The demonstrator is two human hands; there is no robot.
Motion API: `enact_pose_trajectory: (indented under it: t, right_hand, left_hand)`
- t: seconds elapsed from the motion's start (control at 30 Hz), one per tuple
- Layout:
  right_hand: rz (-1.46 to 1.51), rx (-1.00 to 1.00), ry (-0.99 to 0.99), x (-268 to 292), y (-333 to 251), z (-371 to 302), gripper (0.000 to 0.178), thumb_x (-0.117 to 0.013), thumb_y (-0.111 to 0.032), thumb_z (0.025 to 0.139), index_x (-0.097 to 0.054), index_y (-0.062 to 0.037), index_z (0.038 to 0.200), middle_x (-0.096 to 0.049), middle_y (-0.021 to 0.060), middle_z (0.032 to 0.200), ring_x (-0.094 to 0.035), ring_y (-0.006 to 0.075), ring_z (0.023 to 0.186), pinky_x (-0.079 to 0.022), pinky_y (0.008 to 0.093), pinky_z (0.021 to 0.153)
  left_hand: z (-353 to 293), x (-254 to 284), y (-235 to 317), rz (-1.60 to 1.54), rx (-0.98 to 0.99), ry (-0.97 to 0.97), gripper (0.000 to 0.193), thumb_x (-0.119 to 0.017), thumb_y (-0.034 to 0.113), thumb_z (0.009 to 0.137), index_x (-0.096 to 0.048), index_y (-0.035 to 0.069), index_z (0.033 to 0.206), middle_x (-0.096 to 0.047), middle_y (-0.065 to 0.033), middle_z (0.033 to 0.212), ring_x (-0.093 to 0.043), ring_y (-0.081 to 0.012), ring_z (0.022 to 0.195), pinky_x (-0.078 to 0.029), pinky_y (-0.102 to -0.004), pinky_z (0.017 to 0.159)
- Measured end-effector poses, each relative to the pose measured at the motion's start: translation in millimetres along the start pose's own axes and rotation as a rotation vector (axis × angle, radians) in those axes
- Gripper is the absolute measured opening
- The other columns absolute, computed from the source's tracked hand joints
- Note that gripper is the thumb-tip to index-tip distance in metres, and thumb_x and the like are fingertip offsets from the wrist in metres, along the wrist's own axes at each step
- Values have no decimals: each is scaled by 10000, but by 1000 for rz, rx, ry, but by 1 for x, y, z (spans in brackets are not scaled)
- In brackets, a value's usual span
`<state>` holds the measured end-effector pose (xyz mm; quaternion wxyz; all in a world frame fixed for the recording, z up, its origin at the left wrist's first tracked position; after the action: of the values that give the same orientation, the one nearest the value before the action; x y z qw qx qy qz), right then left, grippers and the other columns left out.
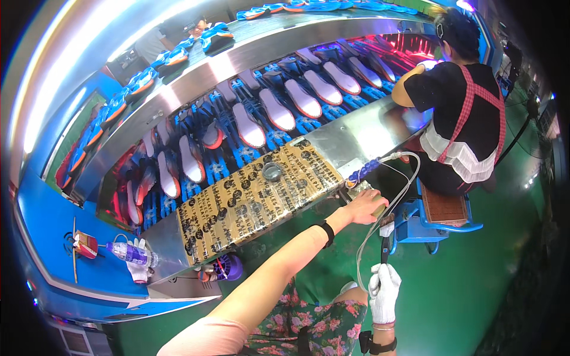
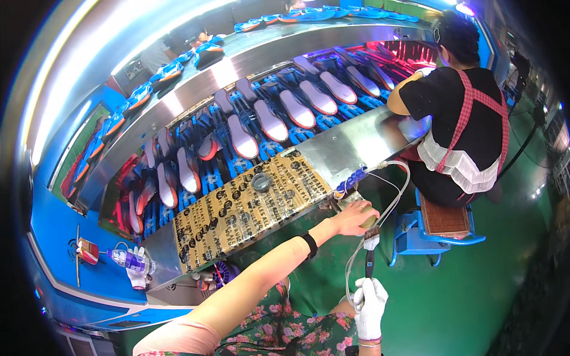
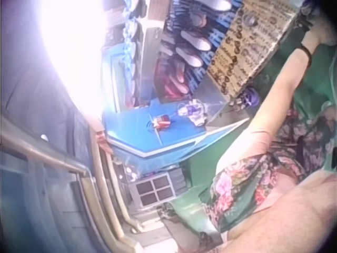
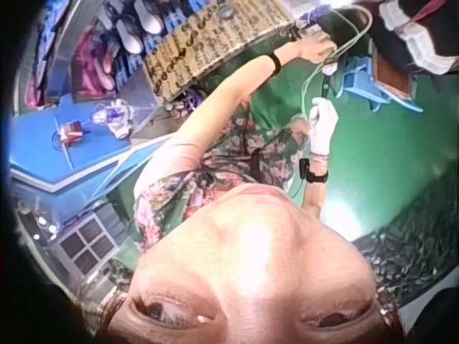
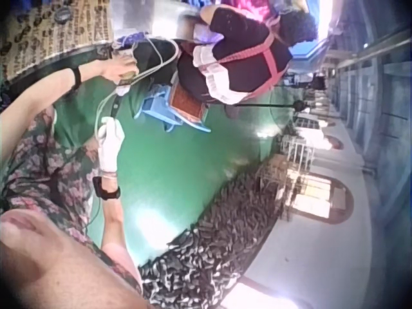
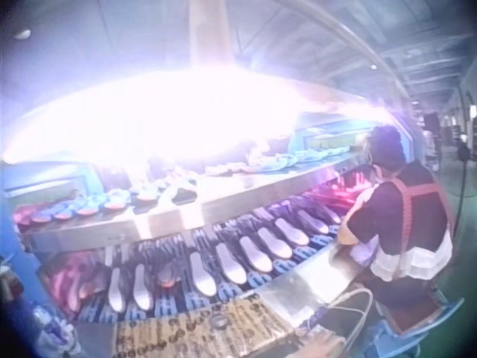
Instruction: Applying a liquid coating or adhesive to the underside of shoe soles using a brush.
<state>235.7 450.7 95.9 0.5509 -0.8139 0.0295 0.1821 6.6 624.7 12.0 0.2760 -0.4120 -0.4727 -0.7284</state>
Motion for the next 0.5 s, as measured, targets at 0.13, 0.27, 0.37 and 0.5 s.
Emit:
enact_pose_trajectory:
  t: [0.13, 0.27, 0.37, 0.5]
  right_hand:
    - [-39, 8, -18, 2, 2, 2, 244, -528, -201, 1055, -634, -41, 906, -494, -23, 556, -368, 38, 432, -244, 212, 405]
    - [-4, 21, -9, -2, 1, 1, 227, -572, -185, 1021, -659, -24, 887, -516, -25, 549, -367, 26, 421, -242, 209, 406]
    - [-21, 23, -27, -12, -1, -3, 227, -571, -183, 1021, -658, -21, 889, -520, -22, 549, -369, 28, 417, -246, 210, 405]
    - [-40, 33, -30, -14, 1, -4, 220, -572, -181, 1021, -659, -25, 892, -520, -24, 553, -374, 26, 424, -244, 208, 410]
  left_hand:
    - [4, 9, 7, -115, 20, -38, 646, -799, 164, 665, -539, 264, 1248, -478, -182, 1323, -431, -406, 1296, -314, -521, 1121]
    - [5, 8, 13, -98, 40, -46, 649, -719, 99, 686, -541, 264, 1288, -473, -200, 1359, -413, -423, 1336, -308, -550, 1118]
    - [7, 3, -4, -62, 12, -30, 686, -804, 146, 638, -570, 285, 1267, -495, -160, 1328, -445, -390, 1299, -336, -529, 1110]
    - [15, 4, -3, -92, 54, -125, 670, -761, 128, 632, -582, 286, 1258, -494, -154, 1325, -449, -392, 1299, -329, -528, 1122]
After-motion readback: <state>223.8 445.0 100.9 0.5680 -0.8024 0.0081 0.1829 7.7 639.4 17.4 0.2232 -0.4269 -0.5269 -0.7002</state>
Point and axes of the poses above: each hand's wrist, its own z-axis towards the middle knuckle, its own x-axis out of the back of the hand, y = z × x, the point moved 1 cm from there along z, towards the middle knuckle
